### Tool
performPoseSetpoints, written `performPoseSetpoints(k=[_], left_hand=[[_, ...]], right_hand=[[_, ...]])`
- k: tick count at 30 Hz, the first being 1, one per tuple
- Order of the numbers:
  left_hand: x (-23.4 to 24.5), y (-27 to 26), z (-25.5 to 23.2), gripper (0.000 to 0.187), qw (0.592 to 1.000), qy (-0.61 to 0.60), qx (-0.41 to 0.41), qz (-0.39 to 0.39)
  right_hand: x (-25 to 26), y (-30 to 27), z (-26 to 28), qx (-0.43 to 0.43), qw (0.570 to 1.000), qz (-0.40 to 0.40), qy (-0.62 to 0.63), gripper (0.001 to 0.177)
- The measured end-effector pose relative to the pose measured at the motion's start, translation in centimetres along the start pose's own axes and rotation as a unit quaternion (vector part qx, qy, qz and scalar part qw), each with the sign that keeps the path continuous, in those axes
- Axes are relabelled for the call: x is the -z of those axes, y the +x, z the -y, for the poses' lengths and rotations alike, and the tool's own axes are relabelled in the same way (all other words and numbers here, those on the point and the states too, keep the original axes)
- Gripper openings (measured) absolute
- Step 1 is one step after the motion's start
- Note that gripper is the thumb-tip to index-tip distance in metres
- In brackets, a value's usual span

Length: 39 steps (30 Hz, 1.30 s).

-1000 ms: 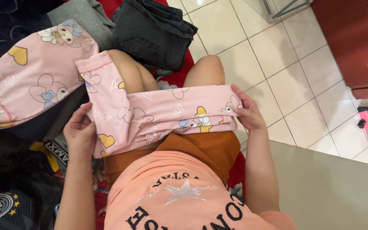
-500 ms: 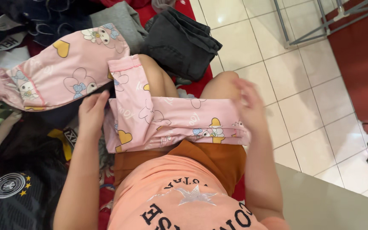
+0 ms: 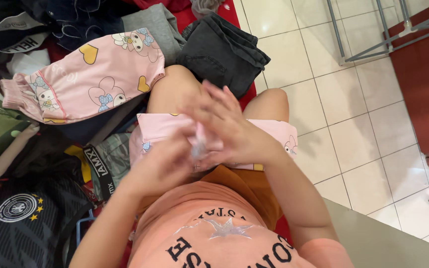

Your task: The person folds a pair of pink patterned pajama pants and a matching top by hand while sitting on the floor.

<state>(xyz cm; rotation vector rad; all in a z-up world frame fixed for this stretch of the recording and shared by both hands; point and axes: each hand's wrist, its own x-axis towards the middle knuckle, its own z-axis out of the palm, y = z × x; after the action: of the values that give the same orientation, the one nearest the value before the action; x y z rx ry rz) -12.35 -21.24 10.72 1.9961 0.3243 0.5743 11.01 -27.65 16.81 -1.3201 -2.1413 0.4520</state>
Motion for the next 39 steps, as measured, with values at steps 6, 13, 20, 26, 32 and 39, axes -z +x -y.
performPoseSetpoints(k=[6, 13, 20, 26, 32, 39], left_hand=[[-1.0, -1.7, -3.7, 0.022, 0.982, -0.092, -0.113, 0.117], [-0.2, -2.4, 1.5, 0.059, 0.988, 0.081, 0.002, 0.132], [2.5, -6.2, 8.3, 0.044, 0.978, -0.087, 0.166, 0.094], [2.8, -3.9, 10.7, 0.014, 0.958, -0.174, 0.224, 0.031], [0.5, -1.4, 9.8, 0.017, 0.957, -0.013, 0.282, -0.069], [0.5, 1.4, 10.2, 0.023, 0.966, 0.036, 0.242, -0.077]], right_hand=[[2.1, -5.1, 3.9, -0.034, 0.989, 0.103, 0.097, 0.035], [4.6, -8.6, 8.5, -0.111, 0.966, 0.125, 0.199, 0.023], [3.5, -12.4, 5.9, -0.079, 0.889, -0.022, 0.451, 0.015], [0.3, -16.3, -4.8, -0.331, 0.764, -0.36, 0.422, 0.045], [-3.6, -19.0, -8.2, -0.487, 0.76, -0.236, 0.359, 0.044], [-2.3, -21.2, -8.1, -0.458, 0.765, -0.262, 0.369, 0.057]])
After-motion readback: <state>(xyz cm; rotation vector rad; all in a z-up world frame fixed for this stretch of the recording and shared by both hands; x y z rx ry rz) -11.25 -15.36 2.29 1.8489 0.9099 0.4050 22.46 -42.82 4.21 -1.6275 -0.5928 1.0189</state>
